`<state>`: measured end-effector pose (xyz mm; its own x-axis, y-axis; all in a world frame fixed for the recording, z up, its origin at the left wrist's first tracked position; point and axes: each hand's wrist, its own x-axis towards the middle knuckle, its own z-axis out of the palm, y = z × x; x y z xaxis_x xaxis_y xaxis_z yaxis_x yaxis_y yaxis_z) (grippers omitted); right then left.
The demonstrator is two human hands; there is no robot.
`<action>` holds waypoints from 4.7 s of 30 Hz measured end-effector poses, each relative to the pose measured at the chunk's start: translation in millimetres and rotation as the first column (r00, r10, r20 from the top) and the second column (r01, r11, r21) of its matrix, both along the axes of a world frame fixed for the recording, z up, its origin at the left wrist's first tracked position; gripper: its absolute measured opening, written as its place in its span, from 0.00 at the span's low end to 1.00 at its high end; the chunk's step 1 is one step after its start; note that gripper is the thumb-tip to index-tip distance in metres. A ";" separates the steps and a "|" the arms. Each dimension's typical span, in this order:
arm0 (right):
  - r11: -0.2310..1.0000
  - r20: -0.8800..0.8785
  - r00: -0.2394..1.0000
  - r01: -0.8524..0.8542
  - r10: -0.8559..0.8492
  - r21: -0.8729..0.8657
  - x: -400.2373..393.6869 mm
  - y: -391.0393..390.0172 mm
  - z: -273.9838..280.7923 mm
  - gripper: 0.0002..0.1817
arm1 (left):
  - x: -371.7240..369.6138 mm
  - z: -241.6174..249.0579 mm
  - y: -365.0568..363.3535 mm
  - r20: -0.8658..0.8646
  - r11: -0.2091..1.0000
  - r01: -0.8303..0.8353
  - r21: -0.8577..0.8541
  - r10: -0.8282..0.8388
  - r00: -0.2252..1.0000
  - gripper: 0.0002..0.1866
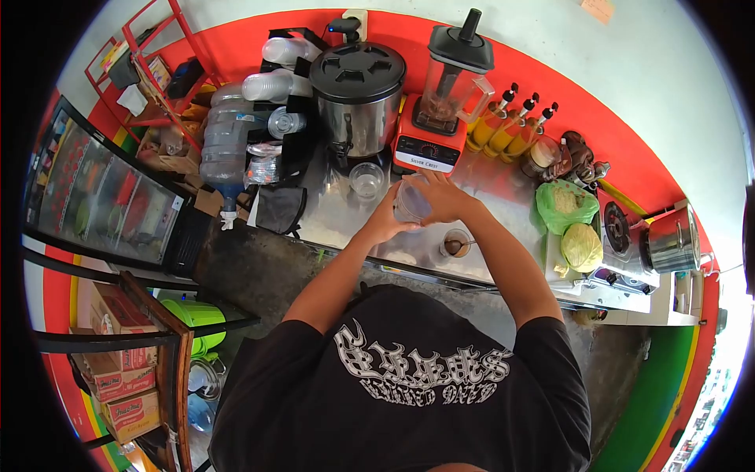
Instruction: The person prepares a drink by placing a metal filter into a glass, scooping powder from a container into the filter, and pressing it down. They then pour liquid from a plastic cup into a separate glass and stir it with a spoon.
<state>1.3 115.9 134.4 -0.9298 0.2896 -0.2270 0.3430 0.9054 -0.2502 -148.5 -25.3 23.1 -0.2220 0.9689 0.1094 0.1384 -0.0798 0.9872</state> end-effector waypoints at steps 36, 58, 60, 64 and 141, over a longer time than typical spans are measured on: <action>0.955 -0.195 0.938 0.297 -0.287 0.026 13.4 -49.6 -33.9 0.64 | 20.8 -31.2 0.0 0.258 0.999 -0.019 0.035 0.009 0.966 0.69; 0.829 -0.243 0.797 0.555 -0.552 -0.063 -9.0 -122.3 -43.8 0.64 | -7.7 -30.0 -39.0 0.179 0.998 0.068 0.007 -0.069 0.981 0.64; 0.855 -0.224 0.829 0.515 -0.513 -0.052 -9.6 -121.5 -44.7 0.65 | -15.9 -27.0 -42.1 0.139 0.996 0.093 0.001 -0.093 0.986 0.64; 0.982 -0.187 0.967 0.185 -0.175 0.038 3.9 -85.5 -27.6 0.66 | -25.5 -31.9 -47.0 0.073 0.986 0.158 -0.061 -0.153 0.985 0.66; 0.960 -0.226 0.933 0.262 -0.278 -0.100 -20.1 -131.1 -27.0 0.55 | -24.2 -42.6 -76.9 0.054 0.999 0.020 0.035 -0.022 0.998 0.64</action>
